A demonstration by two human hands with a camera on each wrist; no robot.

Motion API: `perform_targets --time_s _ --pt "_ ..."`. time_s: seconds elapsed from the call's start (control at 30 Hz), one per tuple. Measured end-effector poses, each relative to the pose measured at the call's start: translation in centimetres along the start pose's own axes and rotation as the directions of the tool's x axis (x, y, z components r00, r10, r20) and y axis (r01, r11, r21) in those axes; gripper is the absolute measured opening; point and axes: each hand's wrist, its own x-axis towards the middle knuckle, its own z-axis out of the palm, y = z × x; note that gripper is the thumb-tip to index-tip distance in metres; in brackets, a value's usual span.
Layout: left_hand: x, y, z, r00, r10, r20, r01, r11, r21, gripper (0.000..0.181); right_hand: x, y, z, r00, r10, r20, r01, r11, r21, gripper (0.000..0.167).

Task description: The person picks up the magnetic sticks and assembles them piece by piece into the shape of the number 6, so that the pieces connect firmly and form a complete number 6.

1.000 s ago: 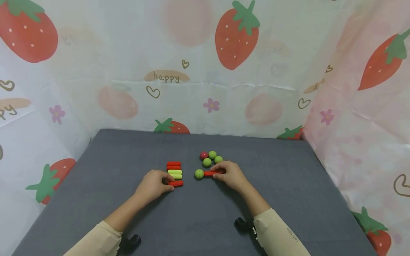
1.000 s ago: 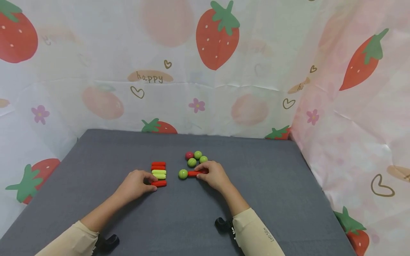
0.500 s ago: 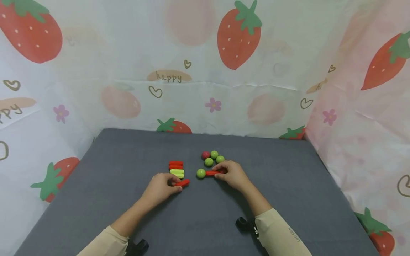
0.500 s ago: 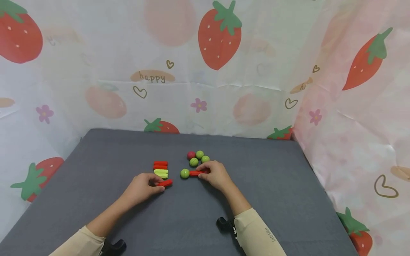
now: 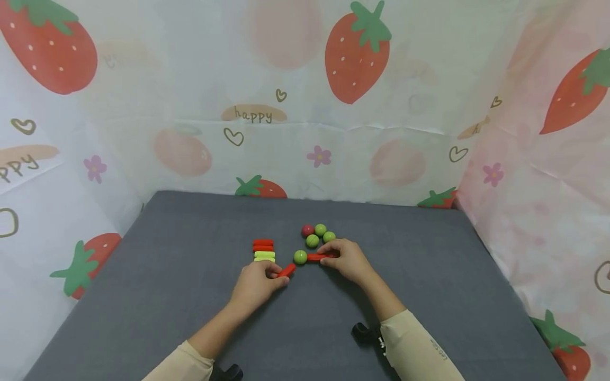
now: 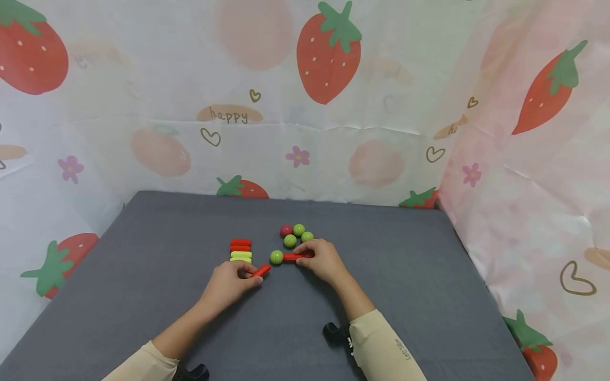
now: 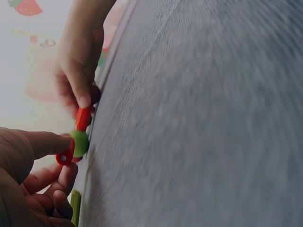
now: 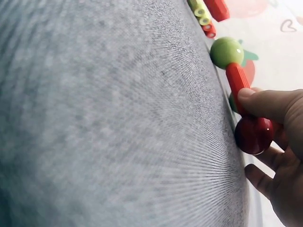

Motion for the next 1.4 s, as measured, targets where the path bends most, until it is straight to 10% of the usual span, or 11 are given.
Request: perform_targets --time_s 0.43,1.4 --pt "0.1 0.9 2.1 0.997 -0.006 -0.076 0.006 1.0 0.004 0.018 -0.1 0.3 0.1 1.0 -0.008 -0.003 0.008 1.0 0.009 0.019" --pt "0.9 1.6 2.3 0.996 0.07 0.058 -0.064 0.992 -0.109 0.026 0.0 0.3 0.0 1.0 -0.001 -0.002 0.001 1.0 0.014 0.018"
